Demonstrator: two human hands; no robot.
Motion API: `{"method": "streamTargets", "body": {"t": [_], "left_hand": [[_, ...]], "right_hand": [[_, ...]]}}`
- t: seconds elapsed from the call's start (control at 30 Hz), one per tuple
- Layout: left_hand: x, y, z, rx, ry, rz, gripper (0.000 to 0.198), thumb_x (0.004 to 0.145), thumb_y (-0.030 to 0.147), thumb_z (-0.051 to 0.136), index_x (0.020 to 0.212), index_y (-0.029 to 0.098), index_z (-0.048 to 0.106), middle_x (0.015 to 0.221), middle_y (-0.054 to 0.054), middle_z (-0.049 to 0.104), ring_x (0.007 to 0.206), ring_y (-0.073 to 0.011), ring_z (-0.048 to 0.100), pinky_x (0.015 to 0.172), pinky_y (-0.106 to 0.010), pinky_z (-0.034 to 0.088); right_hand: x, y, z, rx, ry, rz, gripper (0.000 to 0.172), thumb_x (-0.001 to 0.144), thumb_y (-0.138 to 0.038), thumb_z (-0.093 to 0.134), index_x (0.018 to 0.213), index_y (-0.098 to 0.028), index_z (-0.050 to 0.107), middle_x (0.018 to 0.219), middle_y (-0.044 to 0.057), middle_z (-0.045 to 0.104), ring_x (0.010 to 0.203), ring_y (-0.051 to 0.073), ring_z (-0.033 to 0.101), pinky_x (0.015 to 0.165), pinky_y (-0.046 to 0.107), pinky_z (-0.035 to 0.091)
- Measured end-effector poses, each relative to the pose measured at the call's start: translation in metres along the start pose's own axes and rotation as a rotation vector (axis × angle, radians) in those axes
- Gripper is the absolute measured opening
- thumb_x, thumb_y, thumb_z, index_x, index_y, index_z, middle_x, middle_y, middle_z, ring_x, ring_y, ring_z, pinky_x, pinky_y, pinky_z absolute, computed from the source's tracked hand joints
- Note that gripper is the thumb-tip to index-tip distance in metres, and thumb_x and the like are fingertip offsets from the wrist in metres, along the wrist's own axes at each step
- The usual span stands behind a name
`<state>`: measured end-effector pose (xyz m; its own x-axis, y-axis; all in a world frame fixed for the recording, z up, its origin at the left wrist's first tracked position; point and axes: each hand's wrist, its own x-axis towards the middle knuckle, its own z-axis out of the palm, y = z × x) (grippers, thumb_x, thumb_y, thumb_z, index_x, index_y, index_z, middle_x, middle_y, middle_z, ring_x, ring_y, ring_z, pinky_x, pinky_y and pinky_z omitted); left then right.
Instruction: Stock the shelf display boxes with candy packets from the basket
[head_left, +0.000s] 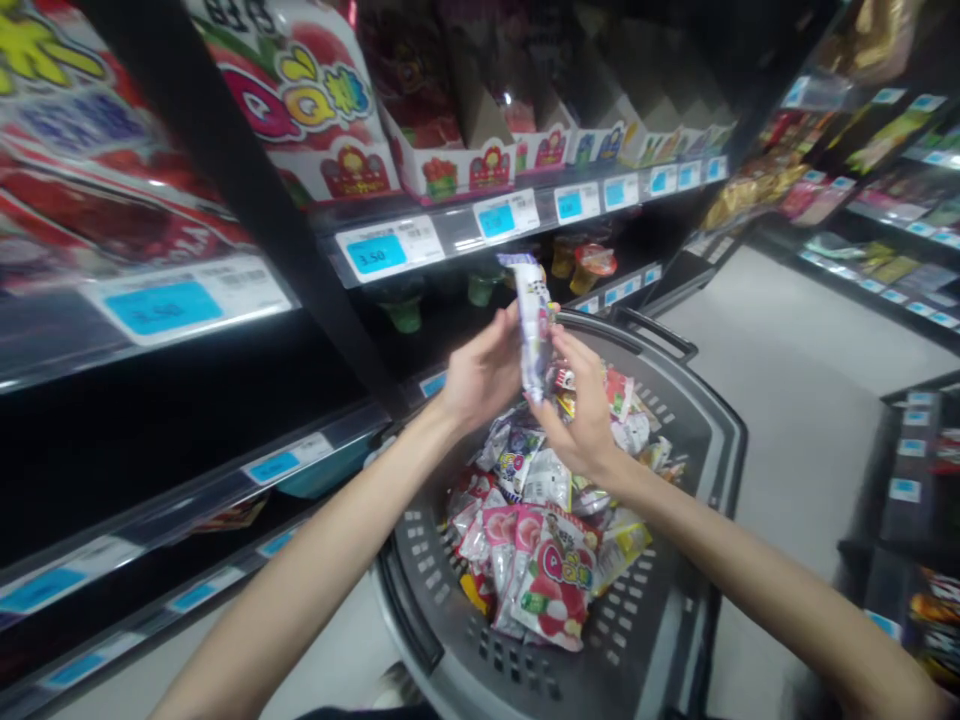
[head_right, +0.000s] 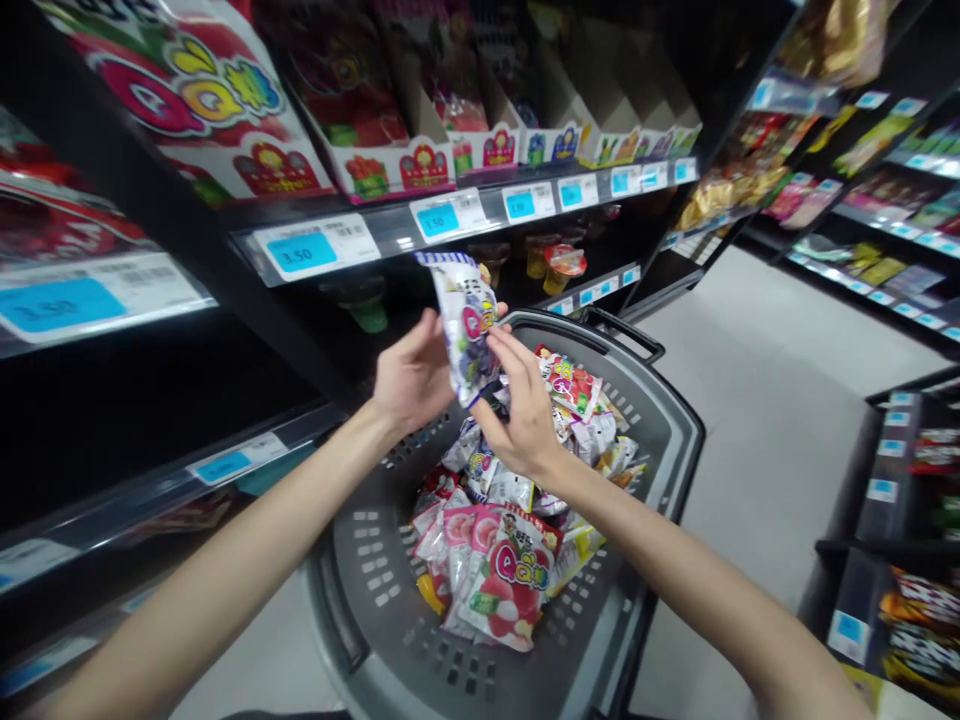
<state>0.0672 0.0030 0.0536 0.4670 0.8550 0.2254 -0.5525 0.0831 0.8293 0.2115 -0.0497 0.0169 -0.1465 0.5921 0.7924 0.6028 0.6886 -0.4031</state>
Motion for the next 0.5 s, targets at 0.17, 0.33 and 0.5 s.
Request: {"method": "streamTargets", "body": {"t": [0.17,0.33,0.5], "left_hand": [[0.004,-0.007,-0.009,0.23,0.091,0.214,0.084,0.07,0.039,0.084,0.146,0.031,0.05,0.157,-0.003,0.049,0.146,-0.0311,0.045,0.121,-0.047,0.038],[0.005,-0.007,-0.012,0.43,0.147,0.383,0.081,0.072,0.048,0.084,0.144,0.028,0.053,0.159,-0.006,0.045,0.152,-0.0314,0.034,0.126,-0.046,0.027],[0.007,-0.008,-0.01,0.527,0.142,0.497,0.08,0.069,0.046,0.087,0.14,0.026,0.058,0.153,-0.009,0.048,0.151,-0.0347,0.035,0.126,-0.046,0.025]], "right_hand": [[0.003,0.001,0.007,0.458,0.129,0.455,0.033,0.098,-0.04,0.058,0.126,-0.023,0.063,0.124,0.008,0.071,0.117,0.024,0.067,0.108,0.046,0.052],[0.008,0.004,0.013,1.025,0.106,0.913,0.036,0.08,-0.051,0.08,0.096,-0.022,0.066,0.089,0.0,0.074,0.071,0.017,0.072,0.076,0.038,0.066],[0.007,0.004,0.016,1.222,0.116,1.104,0.043,0.073,-0.052,0.087,0.086,-0.021,0.06,0.077,-0.004,0.068,0.073,0.016,0.074,0.071,0.031,0.065]]}}
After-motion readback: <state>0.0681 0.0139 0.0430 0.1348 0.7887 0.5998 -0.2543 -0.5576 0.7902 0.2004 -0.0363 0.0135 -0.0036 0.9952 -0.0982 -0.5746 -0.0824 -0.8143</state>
